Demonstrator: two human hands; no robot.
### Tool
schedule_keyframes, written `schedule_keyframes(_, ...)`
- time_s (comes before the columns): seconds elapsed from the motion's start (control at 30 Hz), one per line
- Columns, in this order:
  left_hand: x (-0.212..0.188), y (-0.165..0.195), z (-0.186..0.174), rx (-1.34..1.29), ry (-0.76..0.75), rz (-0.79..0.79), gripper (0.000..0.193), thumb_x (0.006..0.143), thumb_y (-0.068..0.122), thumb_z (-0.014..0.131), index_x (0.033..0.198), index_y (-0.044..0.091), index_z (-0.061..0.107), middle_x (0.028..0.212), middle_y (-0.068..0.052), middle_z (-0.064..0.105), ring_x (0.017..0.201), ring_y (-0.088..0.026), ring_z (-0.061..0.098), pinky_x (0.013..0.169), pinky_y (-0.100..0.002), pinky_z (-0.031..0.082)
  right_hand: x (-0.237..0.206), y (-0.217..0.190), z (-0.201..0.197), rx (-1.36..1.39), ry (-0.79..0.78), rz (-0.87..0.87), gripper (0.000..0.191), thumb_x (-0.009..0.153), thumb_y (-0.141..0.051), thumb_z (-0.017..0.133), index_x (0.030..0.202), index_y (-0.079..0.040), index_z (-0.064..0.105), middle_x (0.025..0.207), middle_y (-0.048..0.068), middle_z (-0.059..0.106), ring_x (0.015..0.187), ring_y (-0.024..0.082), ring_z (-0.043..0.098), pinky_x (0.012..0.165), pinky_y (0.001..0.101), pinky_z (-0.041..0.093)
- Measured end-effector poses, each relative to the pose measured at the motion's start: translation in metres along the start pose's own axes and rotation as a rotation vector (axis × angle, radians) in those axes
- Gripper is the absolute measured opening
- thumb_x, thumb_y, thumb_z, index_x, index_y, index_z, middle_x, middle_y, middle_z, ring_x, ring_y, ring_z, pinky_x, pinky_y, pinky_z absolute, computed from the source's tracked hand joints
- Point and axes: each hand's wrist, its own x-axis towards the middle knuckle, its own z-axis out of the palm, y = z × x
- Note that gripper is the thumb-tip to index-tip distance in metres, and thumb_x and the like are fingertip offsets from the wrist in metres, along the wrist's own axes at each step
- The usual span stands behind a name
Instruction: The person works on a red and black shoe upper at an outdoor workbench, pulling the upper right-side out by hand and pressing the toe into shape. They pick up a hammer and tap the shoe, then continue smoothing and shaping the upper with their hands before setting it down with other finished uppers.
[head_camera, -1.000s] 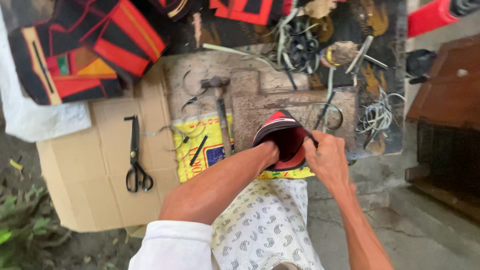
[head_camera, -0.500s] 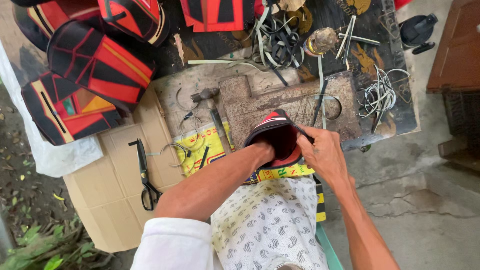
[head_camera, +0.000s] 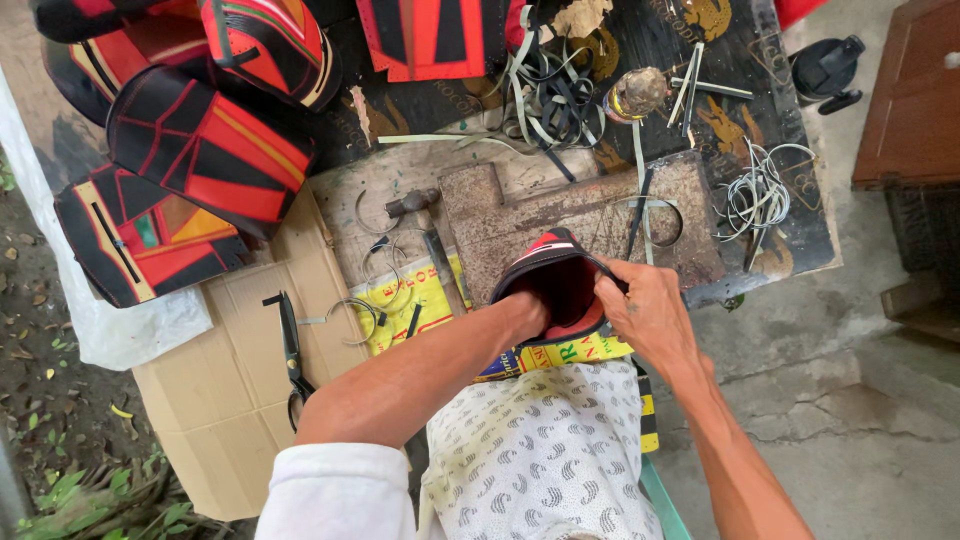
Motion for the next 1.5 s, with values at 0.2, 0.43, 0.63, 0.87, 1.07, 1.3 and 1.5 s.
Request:
schedule_keyframes(0.2,0.003,0.002,0.004,-0.003,-0.005,0.004,0.027,0.096,0.015,0.051,0.116,0.007,0.066,0.118,-0.014,0.069,0.107,-0.027,0.064,0.095,-0.04,0.051,-0.003,-0.003,-0.004,0.032,-0.013,0.033,0.036,0.092,-0.019,0.056,0.124,-0.007,0.07,0.06,0.02,0.053,0.051,0.017,0.051,0.054,0.0365,0.05)
schedule_keyframes(0.43,0.001,0.001,0.005,-0.009,-0.002,0.003,0.026,0.096,0.015,0.051,0.116,0.007,0.066,0.118,-0.014,0.069,0.107,-0.028,0.064,0.095,-0.04,0.052,-0.002,-0.01,-0.003,0.081,-0.029,0.106,0.035,0.093,-0.017,0.057,0.124,-0.009,0.071,0.055,0.012,0.053,0.047,0.011,0.056,0.05,0.0337,0.051)
schedule_keyframes(0.63,-0.001,0.0,0.004,-0.012,0.002,0.004,0.026,0.095,0.015,0.052,0.115,0.007,0.067,0.118,-0.014,0.069,0.106,-0.028,0.064,0.094,-0.04,0.052,-0.002,-0.013,-0.005,0.09,-0.035,0.119,0.037,0.092,-0.016,0.057,0.125,-0.009,0.071,0.054,0.012,0.051,0.047,0.012,0.053,0.049,0.0342,0.05)
schedule_keyframes(0.87,-0.005,-0.002,0.001,-0.001,0.006,-0.004,0.026,0.095,0.015,0.052,0.114,0.007,0.067,0.117,-0.014,0.069,0.106,-0.028,0.065,0.094,-0.04,0.052,-0.001,-0.012,-0.004,0.024,-0.01,-0.004,0.033,0.094,-0.016,0.058,0.122,-0.006,0.072,0.06,0.019,0.05,0.05,0.018,0.046,0.053,0.0358,0.049)
schedule_keyframes(1.07,-0.004,-0.001,0.001,0.016,0.006,-0.008,0.026,0.094,0.015,0.053,0.114,0.007,0.067,0.117,-0.014,0.069,0.106,-0.028,0.065,0.094,-0.04,0.052,-0.001,-0.012,-0.003,0.045,-0.026,0.043,0.033,0.092,-0.017,0.056,0.12,-0.006,0.071,0.059,0.02,0.052,0.047,0.017,0.051,0.052,0.0363,0.049)
schedule_keyframes(1.3,-0.002,0.001,0.0,0.037,0.008,-0.011,0.025,0.094,0.015,0.054,0.113,0.007,0.067,0.117,-0.014,0.07,0.106,-0.028,0.065,0.093,-0.04,0.052,-0.001,-0.012,-0.002,0.017,-0.003,-0.009,0.033,0.093,-0.016,0.056,0.121,-0.005,0.071,0.062,0.021,0.05,0.049,0.019,0.046,0.053,0.0356,0.049)
schedule_keyframes(1.5,0.0,0.006,0.002,0.062,0.005,-0.015,0.025,0.093,0.015,0.054,0.113,0.007,0.068,0.116,-0.015,0.07,0.106,-0.028,0.065,0.093,-0.04,0.052,-0.003,-0.009,-0.004,0.04,-0.032,0.079,0.034,0.092,-0.016,0.057,0.12,-0.006,0.071,0.058,0.022,0.049,0.05,0.019,0.047,0.053,0.0365,0.049)
